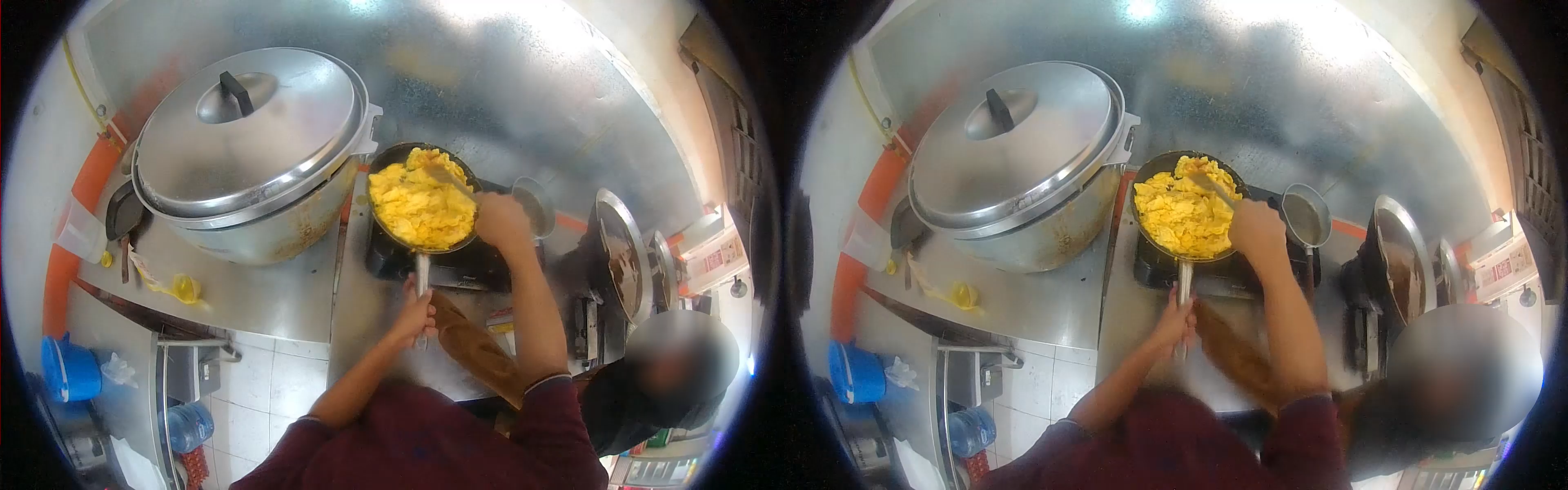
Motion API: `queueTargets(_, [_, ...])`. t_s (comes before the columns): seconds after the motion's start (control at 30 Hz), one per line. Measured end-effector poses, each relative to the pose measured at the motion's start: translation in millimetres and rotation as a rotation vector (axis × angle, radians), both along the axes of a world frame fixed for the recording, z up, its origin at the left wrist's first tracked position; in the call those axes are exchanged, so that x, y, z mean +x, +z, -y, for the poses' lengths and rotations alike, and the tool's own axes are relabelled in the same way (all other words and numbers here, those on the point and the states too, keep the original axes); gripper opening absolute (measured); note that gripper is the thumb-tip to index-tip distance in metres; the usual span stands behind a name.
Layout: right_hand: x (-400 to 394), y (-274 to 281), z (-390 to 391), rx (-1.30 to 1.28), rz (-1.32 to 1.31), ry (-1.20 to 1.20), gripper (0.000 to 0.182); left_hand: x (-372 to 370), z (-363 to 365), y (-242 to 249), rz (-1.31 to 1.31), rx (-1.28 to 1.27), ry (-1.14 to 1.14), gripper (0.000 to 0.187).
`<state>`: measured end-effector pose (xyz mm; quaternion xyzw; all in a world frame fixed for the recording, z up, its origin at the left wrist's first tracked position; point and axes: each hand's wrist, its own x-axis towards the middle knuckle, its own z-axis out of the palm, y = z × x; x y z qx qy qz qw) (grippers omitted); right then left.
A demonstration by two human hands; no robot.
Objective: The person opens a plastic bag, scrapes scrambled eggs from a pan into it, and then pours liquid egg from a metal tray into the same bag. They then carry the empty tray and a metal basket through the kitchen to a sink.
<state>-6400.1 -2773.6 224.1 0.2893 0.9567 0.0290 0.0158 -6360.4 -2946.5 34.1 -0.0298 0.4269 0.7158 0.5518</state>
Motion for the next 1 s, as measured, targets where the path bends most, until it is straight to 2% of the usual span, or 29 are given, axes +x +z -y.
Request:
queueTargets(0.1, [-22.4,-2.3,-1.5,0.017,-0.107,-0.049,0.027,1.0,-4.3,-1.2,-0.028,-0.035,0.031,0.03])
queueTargets(0.2, [-36.0,-57.0,-22.5,-0.046,0.071,-0.02,0.026,2.3,-3.3,3.7,-0.014,-0.048,0.025,0.027])
queueTargets(0.3, [-8.2,-39.1,9.7,-0.044,-0.033,0.014,0.031,2.4,-5.1,-0.2,-0.007,-0.09,0.024,0.024])
queueTargets(0.33, [-1.8,-27.6,11.0,-0.012,0.066,-0.015,0.037,3.7,-6.7,-2.9,-0.009,-0.109,0.03,0.023])
queueTargets(0.43, [22.0,5.8,31.1,0.03,0.035,-0.046,0.046,0.9,-4.8,-2.2,0.03,-0.044,-0.002,0.023])
queueTargets(0.53, [37.0,20.9,71.6,0.02,0.106,-0.01,0.05,0.8,-6.3,-6.7,-0.045,-0.061,0.014,0.024])
queueTargets(0.67, [30.9,-26.9,37.1,-0.029,0.106,-0.036,0.051,1.7,-3.2,-11.1,-0.043,-0.023,-0.018,0.024])
queueTargets(0.77, [55.8,6.3,37.7,0.032,0.043,0.021,0.041,1.3,-1.6,-13.1,0.003,0.039,-0.007,0.023])
queueTargets(0.87, [74.2,35.1,76.2,0.041,0.049,-0.036,0.042,0.2,0.4,-3.8,0.024,0.026,-0.007,0.022])
queueTargets(1.0, [58.4,-34.9,62.0,-0.026,0.141,-0.027,0.046,2.7,-1.1,-7.8,-0.02,-0.032,-0.023,0.021])
